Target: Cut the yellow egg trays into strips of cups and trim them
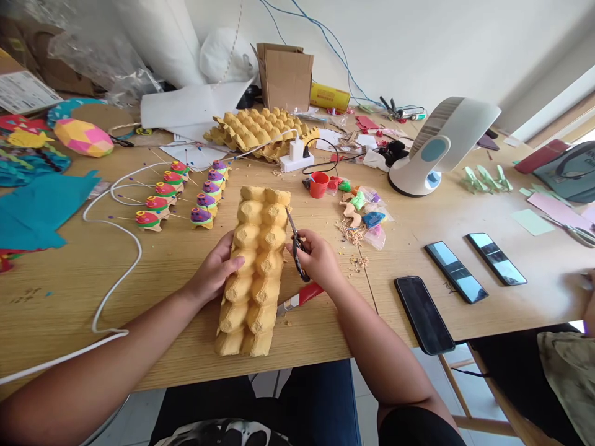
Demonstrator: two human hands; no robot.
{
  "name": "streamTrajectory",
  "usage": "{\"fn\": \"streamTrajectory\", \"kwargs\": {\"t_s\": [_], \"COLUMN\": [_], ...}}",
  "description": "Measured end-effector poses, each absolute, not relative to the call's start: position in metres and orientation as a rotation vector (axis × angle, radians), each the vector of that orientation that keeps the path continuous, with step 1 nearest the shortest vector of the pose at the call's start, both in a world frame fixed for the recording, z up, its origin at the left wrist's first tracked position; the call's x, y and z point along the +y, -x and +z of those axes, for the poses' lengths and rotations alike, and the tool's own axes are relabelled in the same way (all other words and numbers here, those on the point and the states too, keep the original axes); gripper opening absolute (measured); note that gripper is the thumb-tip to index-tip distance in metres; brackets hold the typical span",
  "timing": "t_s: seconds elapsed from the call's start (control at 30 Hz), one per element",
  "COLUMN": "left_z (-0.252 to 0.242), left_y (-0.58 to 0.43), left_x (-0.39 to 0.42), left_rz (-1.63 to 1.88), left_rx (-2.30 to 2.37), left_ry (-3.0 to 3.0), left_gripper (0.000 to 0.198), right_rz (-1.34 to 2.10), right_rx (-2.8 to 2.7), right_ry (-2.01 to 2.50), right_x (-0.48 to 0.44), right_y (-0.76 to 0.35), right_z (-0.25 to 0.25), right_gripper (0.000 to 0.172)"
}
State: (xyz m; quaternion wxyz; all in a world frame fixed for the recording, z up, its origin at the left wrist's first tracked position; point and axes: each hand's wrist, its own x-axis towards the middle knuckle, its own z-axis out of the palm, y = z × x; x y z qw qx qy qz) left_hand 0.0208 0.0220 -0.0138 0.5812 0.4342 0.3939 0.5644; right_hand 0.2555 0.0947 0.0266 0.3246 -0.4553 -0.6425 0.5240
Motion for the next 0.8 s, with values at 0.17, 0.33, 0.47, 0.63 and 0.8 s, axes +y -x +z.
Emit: {"fn": "streamTrajectory", "kwargs": {"t_s": [0.17,0.33,0.47,0.63,0.8], "left_z": [-0.009,-0.005,-0.005,-0.007,-0.007], "left_y": [-0.022,-0.024,-0.024,-0.023,-0.023], "left_x": [0.022,0.023,0.022,0.022,0.021], "left_rz": [1.338,1.347,1.339,1.344,1.328], "left_rx": [0.902,0.883,0.892,0.906,0.902], "left_ry": [-0.987,-0.946,-0.966,-0.986,-0.989], "left_gripper": [0.060,0.061,0.061,0.061,0.062], "right_rz": [1.451,1.517,1.569,1.517,1.430], "right_rx": [-1.634,-1.558,-1.552,-1.634,-1.708], "right_ry": [1.232,1.167,1.147,1.166,1.190], "right_x": [0.093,0.093,0.093,0.089,0.088], "right_y": [-0.255,-0.252,-0.252,-0.257,-0.259], "right_z": [0.029,0.023,0.021,0.033,0.040], "right_gripper": [0.049,0.053,0.052,0.047,0.040]}}
